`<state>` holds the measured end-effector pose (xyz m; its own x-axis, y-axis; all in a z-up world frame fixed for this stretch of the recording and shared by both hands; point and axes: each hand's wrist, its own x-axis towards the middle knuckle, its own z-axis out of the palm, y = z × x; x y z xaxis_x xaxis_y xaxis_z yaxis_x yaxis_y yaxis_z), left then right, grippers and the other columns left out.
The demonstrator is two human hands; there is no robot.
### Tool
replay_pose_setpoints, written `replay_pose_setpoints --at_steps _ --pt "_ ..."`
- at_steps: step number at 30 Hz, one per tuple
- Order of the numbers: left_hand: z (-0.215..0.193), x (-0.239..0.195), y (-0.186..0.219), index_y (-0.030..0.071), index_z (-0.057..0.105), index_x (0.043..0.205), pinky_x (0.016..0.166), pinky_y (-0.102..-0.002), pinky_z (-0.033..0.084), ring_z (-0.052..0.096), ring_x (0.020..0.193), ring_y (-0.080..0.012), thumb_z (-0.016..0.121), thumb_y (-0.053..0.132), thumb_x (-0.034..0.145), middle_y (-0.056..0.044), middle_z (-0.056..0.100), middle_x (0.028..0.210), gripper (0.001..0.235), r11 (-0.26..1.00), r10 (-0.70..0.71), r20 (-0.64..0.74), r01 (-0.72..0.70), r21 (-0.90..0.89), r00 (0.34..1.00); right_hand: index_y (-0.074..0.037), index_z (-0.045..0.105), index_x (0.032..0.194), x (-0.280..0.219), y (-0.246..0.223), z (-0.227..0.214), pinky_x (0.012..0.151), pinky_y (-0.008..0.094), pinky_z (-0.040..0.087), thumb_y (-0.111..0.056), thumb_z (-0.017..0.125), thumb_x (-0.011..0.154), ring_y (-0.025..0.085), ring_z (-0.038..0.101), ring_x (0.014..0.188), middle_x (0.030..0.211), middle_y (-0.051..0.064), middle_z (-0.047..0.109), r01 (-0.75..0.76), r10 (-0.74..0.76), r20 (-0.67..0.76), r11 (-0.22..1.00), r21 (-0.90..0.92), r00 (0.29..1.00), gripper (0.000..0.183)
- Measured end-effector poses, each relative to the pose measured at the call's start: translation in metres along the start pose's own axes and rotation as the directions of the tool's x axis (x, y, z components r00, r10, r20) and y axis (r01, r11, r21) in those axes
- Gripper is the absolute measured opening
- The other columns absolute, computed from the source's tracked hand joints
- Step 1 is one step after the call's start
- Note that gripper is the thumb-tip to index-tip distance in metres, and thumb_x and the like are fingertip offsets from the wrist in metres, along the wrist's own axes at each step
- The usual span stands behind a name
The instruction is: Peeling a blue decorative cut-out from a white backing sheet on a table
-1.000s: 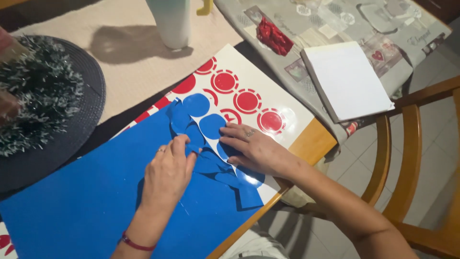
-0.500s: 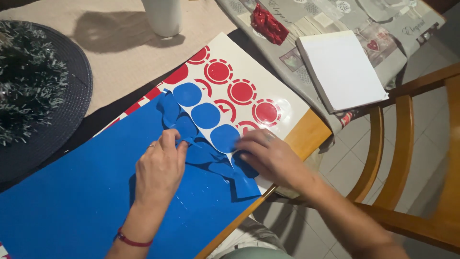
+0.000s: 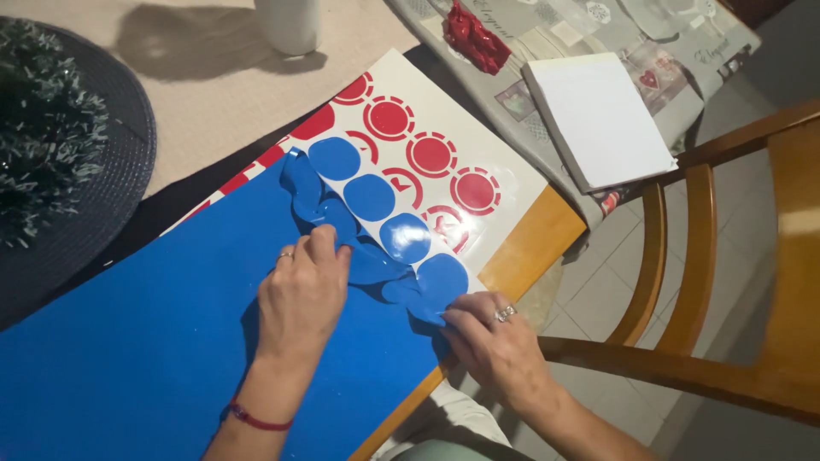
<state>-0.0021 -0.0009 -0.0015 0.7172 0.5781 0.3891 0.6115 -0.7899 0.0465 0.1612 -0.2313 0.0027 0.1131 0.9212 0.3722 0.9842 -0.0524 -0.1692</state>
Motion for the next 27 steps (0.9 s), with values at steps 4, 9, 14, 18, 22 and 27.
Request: replay_pose_setpoints --at_steps 4,9,14,18,22,27 --pt "-0.005 0.003 -0.002 0.014 0.057 0.124 0.054 -0.024 0.057 0.071 0.071 -0.016 0.075 0.033 0.108 -0.006 0.071 0.088 0.031 0.999 -0.015 0.026 0.016 -0.046 1.0 -0.015 0.071 0.123 -0.008 -0.014 -0.003 0.08 0.045 0.066 -0.03 0.079 0.1 0.031 0.075 0.111 0.13 0.011 0.078 -0.026 0.027 0.019 0.997 -0.072 0.999 0.029" --pt "-0.005 0.002 -0.005 0.014 0.057 0.124 0.048 -0.022 0.052 0.066 0.062 -0.0119 0.072 0.034 0.111 -0.004 0.069 0.082 0.028 0.998 -0.023 0.019 0.024 -0.058 1.0 -0.023 0.065 0.131 -0.01 -0.032 -0.014 0.084 0.051 0.066 -0.037 0.075 0.1 0.036 0.071 0.13 0.151 0.014 0.068 -0.08 0.116 0.247 0.985 -0.151 0.962 0.036" --pt "-0.005 0.002 -0.005 0.015 0.055 0.123 0.047 -0.021 0.049 0.06 0.058 -0.0104 0.073 0.034 0.112 -0.002 0.064 0.076 0.028 0.997 -0.037 0.021 0.039 -0.068 0.999 -0.027 0.06 0.141 -0.009 -0.035 -0.016 0.088 0.059 0.064 -0.044 0.078 0.098 0.041 0.064 0.135 0.159 0.017 0.057 -0.116 0.153 0.38 0.986 -0.118 0.912 0.051" --pt "-0.006 0.003 -0.005 0.015 0.056 0.125 0.047 -0.022 0.05 0.063 0.059 -0.0111 0.073 0.032 0.111 -0.002 0.067 0.078 0.029 0.996 -0.042 0.028 0.044 -0.075 0.999 -0.027 0.056 0.146 -0.007 -0.035 -0.02 0.094 0.061 0.06 -0.052 0.079 0.097 0.043 0.055 0.144 0.165 0.019 0.05 -0.112 0.144 0.477 0.989 -0.095 0.867 0.06" --pt "-0.005 0.002 -0.005 0.015 0.053 0.125 0.045 -0.022 0.046 0.055 0.054 -0.0095 0.073 0.034 0.112 0.0 0.06 0.072 0.03 0.992 -0.061 0.045 0.065 -0.107 0.997 -0.028 0.045 0.153 -0.008 -0.028 -0.024 0.1 0.062 0.056 -0.043 0.07 0.105 0.042 0.038 0.155 0.174 0.02 0.033 -0.136 0.143 0.624 0.989 -0.06 0.768 0.056" --pt "-0.006 0.002 -0.007 0.013 0.053 0.13 0.05 -0.023 0.053 0.063 0.058 -0.0135 0.073 0.03 0.11 -0.004 0.066 0.076 0.033 0.975 -0.077 0.057 0.088 -0.205 0.995 -0.024 0.054 0.148 -0.004 -0.025 -0.029 0.098 0.058 0.058 -0.038 0.077 0.1 0.044 0.058 0.14 0.158 0.023 0.055 0.002 0.012 0.47 1.0 -0.028 0.882 0.055"
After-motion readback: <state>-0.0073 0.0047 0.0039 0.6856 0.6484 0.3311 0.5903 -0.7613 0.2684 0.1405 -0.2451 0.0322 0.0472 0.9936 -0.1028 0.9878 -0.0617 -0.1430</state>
